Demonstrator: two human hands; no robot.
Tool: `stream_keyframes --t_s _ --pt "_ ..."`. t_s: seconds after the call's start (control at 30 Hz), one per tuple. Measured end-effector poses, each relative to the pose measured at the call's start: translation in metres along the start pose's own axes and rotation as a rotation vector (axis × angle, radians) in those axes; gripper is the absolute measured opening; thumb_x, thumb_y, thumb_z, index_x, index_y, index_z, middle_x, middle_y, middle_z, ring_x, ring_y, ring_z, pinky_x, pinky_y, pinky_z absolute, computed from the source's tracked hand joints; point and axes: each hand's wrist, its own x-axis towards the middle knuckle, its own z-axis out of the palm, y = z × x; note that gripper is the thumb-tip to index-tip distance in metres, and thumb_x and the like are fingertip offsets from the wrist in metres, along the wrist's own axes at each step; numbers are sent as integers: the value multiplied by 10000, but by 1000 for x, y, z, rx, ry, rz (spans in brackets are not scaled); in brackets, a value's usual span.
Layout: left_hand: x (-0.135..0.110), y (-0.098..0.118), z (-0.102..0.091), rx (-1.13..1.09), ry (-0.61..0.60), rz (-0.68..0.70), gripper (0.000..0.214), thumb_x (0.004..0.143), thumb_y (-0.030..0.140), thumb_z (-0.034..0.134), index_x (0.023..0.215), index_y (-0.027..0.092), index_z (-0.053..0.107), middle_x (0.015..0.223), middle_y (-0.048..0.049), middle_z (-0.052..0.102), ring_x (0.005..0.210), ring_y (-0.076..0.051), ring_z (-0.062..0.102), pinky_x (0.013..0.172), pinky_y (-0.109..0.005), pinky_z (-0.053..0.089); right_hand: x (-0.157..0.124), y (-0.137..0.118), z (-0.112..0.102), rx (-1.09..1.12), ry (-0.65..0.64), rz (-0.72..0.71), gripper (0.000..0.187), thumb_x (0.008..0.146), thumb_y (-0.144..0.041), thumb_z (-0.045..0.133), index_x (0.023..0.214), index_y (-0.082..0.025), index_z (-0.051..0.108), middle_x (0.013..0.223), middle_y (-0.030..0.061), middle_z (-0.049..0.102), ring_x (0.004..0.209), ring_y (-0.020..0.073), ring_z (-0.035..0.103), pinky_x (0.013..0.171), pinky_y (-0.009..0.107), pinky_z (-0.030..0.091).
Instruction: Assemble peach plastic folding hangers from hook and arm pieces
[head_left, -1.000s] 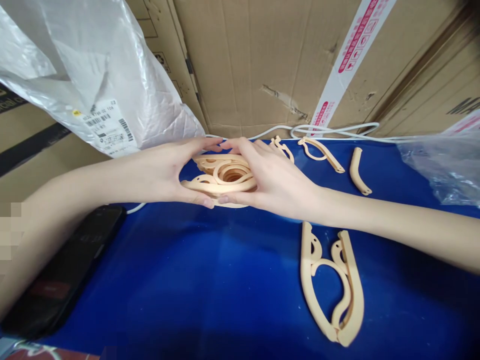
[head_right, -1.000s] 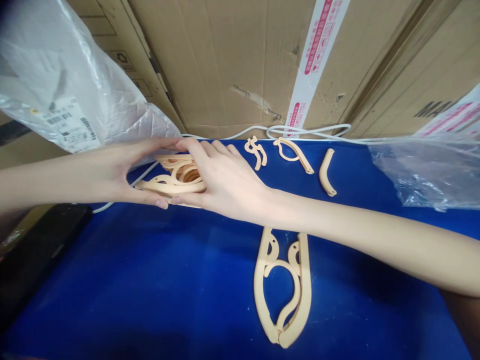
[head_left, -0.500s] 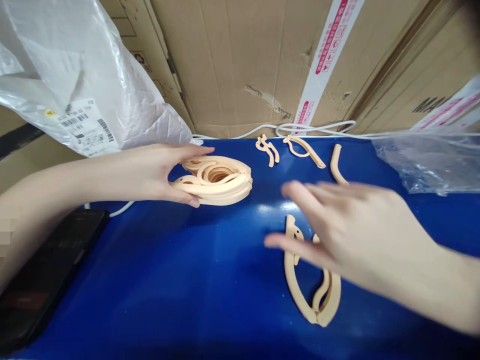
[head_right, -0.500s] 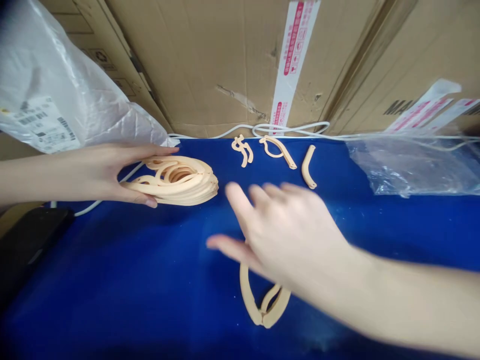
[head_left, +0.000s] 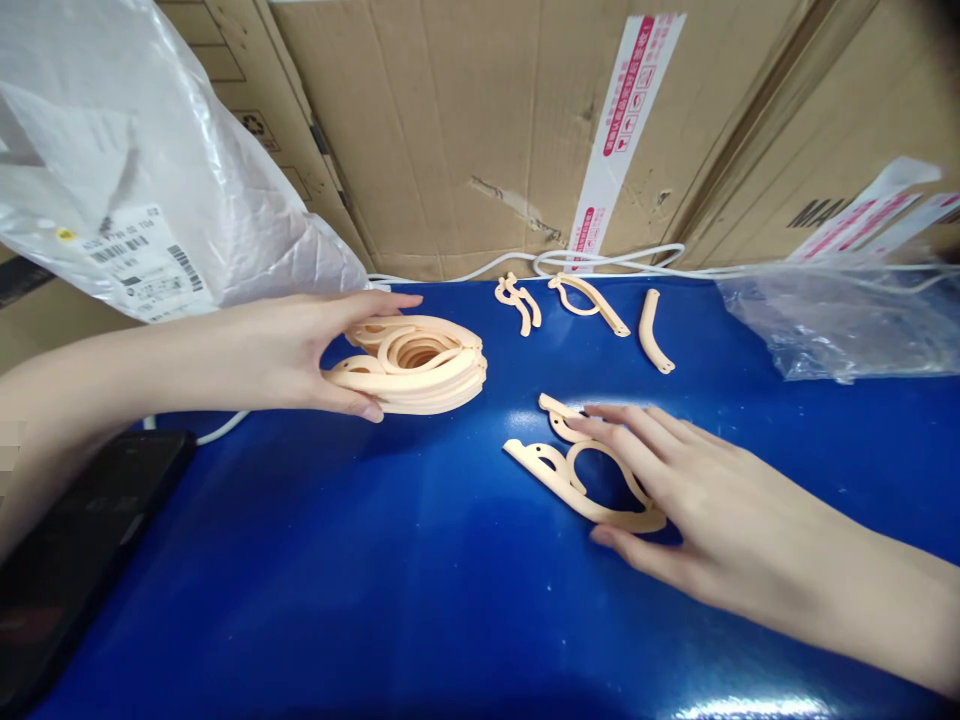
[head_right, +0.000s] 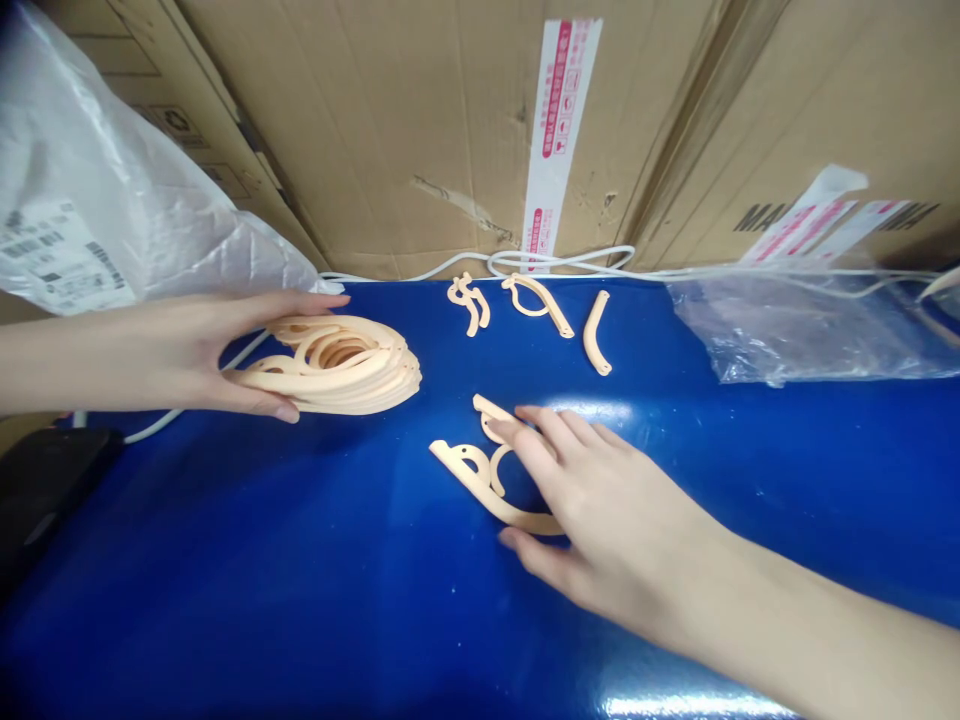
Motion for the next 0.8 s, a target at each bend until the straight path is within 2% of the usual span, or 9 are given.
stream_keyframes --t_s 0.1,0.2,0.27,0.4,0.5,0.63,0.7,0.73,0.8 --pt "-1 2 1 17 -13 -1 1060 638 589 846 1543 304 373 1382 -43 648 1085 -294 677 931 -421 521 9 4 9 70 -17 82 722 858 -473 671 1465 -156 440 1289 158 650 1096 321 659 859 485 624" --pt "0 5 2 59 -28 -33 1024 680 506 832 1557 291 349 1305 -44 693 964 -267 704 845 -363 532 20 10 10 158 -23 110 649 800 -305 673 1406 -178 476 1253 124 657 1080 302 650 889 480 599" --pt "1 7 2 66 -39 -48 1002 698 469 816 1563 293 340 1285 -30 702 951 -253 712 828 -320 522 27 19 3 195 18 127 632 757 -277 664 1360 -199 491 1250 106 656 1083 303 647 900 490 584" --pt "2 10 2 35 -45 -41 1033 681 443 824 1571 322 315 1322 -10 683 1027 -257 710 847 -297 515 52 34 -24 223 184 166 593 742 -373 688 1290 -231 510 1225 100 660 1017 323 657 863 523 563" --pt "0 6 2 -29 -31 5 1164 662 474 849 1606 321 184 1391 -58 638 1096 -281 688 905 -372 531 83 29 -36 353 200 72 614 749 -332 679 1325 -228 494 1267 91 644 1064 301 644 854 466 565" --pt "-7 -16 -3 -228 38 54 1489 501 446 959 1611 308 -23 1522 -156 503 1301 -353 567 1076 -608 419 130 7 -29 394 174 -162 664 725 -317 684 1347 -208 478 1315 82 631 1143 305 606 927 494 519" --pt "-11 -31 -10 -374 100 53 1602 366 361 1004 1611 315 -2 1518 -179 504 1328 -375 542 1108 -693 334 150 -3 -23 377 139 -224 676 726 -341 700 1348 -210 471 1298 70 645 1144 307 589 948 500 485" --pt "-13 -38 -13 -432 146 30 1601 315 317 1008 1611 329 70 1492 -176 534 1312 -384 554 1108 -716 315 157 -7 -20 370 123 -247 670 737 -345 700 1350 -212 466 1300 65 646 1148 302 581 963 493 467" --pt "-17 -48 -18 -476 104 20 1552 321 276 1002 1602 366 130 1486 -158 545 1300 -374 568 1101 -707 333 168 -13 -17 350 125 -274 645 759 -337 691 1347 -206 462 1315 61 643 1147 289 571 979 471 437"
